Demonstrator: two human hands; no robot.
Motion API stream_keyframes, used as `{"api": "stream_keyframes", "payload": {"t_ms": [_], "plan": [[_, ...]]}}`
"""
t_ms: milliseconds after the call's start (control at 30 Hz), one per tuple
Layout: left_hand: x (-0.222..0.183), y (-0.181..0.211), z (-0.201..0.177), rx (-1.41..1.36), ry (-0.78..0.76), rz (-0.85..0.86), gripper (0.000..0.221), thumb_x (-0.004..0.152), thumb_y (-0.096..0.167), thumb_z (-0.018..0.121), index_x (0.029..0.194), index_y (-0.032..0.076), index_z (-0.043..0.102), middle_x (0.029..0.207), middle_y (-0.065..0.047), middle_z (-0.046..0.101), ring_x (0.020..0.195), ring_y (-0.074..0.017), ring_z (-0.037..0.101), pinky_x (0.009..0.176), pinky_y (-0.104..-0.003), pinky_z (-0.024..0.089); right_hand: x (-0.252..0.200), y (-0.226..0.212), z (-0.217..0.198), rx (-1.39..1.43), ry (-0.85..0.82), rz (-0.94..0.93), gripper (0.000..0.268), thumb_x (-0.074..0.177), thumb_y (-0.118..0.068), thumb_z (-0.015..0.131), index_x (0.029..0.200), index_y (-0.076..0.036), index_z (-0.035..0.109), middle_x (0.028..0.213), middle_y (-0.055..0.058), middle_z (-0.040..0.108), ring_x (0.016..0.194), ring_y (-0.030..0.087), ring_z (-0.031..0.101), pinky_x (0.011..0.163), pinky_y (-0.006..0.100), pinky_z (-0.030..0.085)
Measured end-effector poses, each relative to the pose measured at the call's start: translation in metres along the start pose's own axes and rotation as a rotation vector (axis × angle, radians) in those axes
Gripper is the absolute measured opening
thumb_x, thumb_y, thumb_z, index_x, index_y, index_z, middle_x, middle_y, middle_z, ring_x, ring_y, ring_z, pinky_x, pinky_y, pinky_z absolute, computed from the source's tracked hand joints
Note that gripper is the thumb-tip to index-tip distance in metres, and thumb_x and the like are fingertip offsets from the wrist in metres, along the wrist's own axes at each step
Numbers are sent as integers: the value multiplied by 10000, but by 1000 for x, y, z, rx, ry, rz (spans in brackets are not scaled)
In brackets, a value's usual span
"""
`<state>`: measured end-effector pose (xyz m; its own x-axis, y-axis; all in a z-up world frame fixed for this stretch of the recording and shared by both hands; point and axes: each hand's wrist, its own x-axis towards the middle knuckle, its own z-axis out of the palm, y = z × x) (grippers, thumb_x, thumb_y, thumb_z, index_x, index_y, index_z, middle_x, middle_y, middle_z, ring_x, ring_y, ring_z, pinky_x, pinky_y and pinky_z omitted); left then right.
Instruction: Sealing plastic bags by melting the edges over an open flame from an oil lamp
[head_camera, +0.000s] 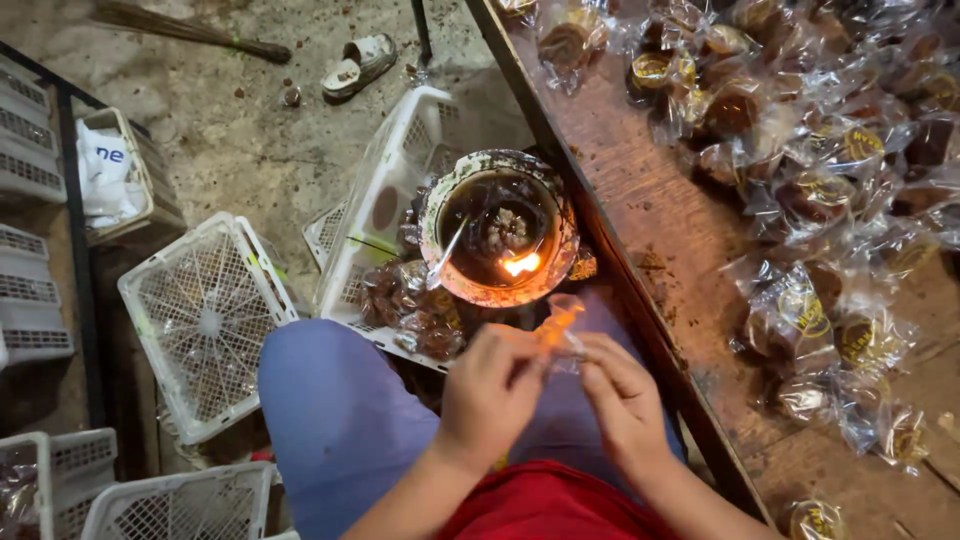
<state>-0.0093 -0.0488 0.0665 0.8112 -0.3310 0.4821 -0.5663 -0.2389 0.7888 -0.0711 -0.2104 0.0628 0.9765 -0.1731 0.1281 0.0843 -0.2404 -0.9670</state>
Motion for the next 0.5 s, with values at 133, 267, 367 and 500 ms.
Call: {"api": "stream_keyframes", "payload": {"t_ms": [133,267,367,500], "plan": [[-16,-17,1,-380,78,-595,141,980,178,641,922,81,725,846,-18,725,777,-101,635,715,-251,512,7,-1,15,-62,-35,-49,459,912,-201,714,1332,-30,639,1438,197,615,1392,305,562,1186,428,420],[-23,-18,5,-589,92,-762,180,990,217,657,846,108,658,769,13,644,718,-65,563,639,-227,467,13,30,23,-32,-90,158,452,829,-233,789,1245,-73,717,1285,98,732,1201,188,667,1082,330,472],[-14,-20,-4,-620,259,-574,126,922,63,704,888,109,592,878,-88,683,948,-234,749,887,-327,562,16,62,28,105,-192,336,161,897,-201,770,1013,-93,804,610,-61,566,558,43,485,503,223,450],[-5,-51,-14,-519,303,-639,197,926,122,734,1074,108,606,1114,-95,746,1022,-179,696,896,-278,518,49,93,34,91,-62,439,179,890,-256,795,837,-85,808,747,-15,718,714,77,582,627,249,487]]}}
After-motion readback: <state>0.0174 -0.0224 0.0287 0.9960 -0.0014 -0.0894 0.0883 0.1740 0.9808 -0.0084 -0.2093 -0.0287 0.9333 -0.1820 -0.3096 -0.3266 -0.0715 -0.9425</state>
